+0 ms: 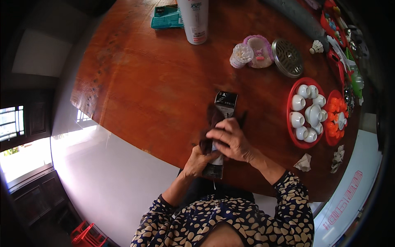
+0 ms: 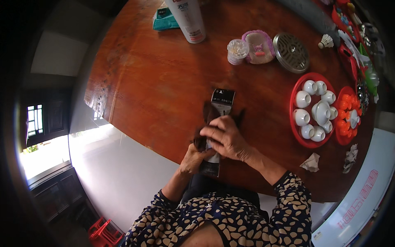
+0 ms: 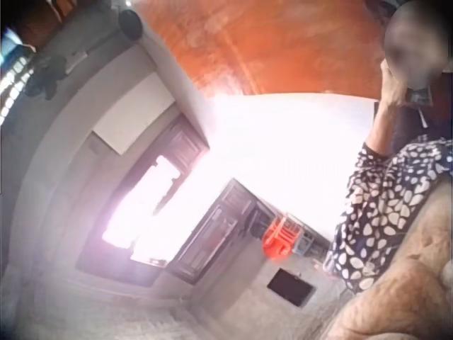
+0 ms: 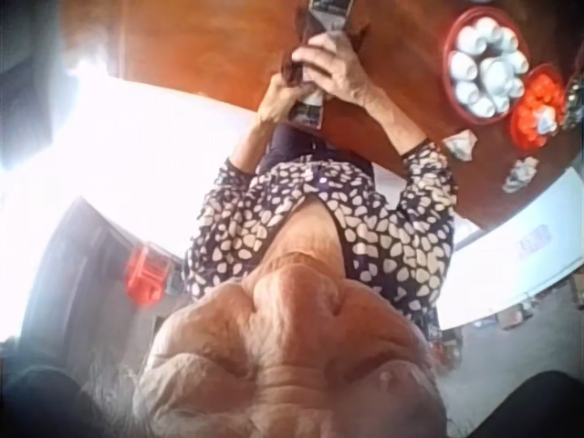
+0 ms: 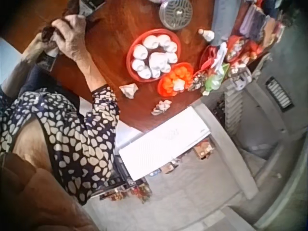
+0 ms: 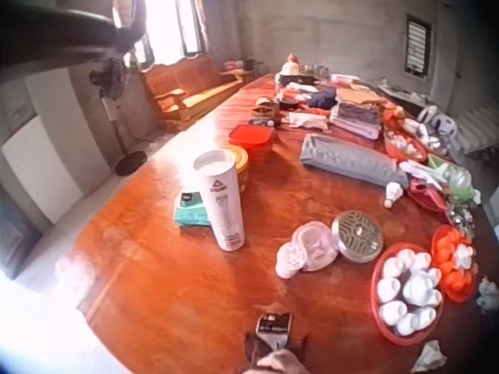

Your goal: The person wipes several small household items on a wooden table using a white cloth. They clean a metal strainer, a small plastic container, a cylindrical canister, a rectangular box, and a yellow-lidded container, handling each item one at a time and wiping all visible surfaces.

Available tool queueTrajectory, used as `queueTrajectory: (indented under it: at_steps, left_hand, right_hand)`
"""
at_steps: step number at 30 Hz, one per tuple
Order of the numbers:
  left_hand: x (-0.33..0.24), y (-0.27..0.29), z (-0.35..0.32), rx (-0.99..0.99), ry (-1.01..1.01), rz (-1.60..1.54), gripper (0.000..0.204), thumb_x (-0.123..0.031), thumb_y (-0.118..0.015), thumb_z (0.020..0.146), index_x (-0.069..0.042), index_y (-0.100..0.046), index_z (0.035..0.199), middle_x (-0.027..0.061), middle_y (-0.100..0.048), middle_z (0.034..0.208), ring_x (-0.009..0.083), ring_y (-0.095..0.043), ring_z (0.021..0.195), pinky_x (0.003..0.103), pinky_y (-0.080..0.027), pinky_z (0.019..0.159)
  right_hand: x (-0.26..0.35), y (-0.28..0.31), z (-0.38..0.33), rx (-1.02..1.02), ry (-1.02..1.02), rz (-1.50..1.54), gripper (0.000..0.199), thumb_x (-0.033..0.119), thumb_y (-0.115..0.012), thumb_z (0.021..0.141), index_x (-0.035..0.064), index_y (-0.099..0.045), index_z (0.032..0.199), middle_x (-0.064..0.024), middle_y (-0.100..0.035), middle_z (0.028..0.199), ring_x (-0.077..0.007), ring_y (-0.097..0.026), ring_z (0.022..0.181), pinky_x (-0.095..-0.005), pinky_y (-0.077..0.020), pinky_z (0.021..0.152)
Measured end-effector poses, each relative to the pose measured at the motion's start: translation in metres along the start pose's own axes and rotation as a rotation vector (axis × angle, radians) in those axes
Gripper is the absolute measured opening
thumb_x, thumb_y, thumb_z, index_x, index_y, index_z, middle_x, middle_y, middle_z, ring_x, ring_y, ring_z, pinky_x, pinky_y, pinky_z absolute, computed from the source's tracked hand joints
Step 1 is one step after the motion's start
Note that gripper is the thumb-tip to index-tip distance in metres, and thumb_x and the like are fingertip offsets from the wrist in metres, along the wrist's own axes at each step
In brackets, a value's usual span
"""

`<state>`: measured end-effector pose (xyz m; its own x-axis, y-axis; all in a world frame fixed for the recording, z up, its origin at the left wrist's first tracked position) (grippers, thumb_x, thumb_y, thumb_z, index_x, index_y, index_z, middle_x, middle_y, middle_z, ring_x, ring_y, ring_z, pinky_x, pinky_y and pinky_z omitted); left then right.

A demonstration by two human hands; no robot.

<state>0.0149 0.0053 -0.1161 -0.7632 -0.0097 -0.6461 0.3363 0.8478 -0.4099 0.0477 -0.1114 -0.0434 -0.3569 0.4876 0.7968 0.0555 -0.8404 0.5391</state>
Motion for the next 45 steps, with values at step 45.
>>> queueTrajectory:
  at_steps: [45]
  left_hand:
    - [0.007, -0.017, 0.013, 0.257, -0.156, -0.763, 0.038, -0.021, -0.049, 0.082, 0.003, -0.058, 0.110, 0.0146, -0.064, 0.098, 0.0250, -0.060, 0.099, 0.037, -0.046, 0.092]
  right_hand:
    - [0.027, 0.003, -0.075, -0.193, -0.038, -0.084, 0.038, 0.001, -0.073, 0.067, 0.0098, -0.069, 0.104, -0.0034, -0.052, 0.091, -0.0228, -0.049, 0.083, -0.0346, -0.0455, 0.074]
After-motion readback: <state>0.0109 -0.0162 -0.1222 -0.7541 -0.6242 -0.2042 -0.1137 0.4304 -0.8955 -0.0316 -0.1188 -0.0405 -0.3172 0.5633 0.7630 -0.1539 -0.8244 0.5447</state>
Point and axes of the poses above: each hand's wrist, its own z-axis towards the middle knuckle, its own y-axis out of the back of the hand, x = y × z, the point moved 8 cm from there along z, towards the middle knuckle
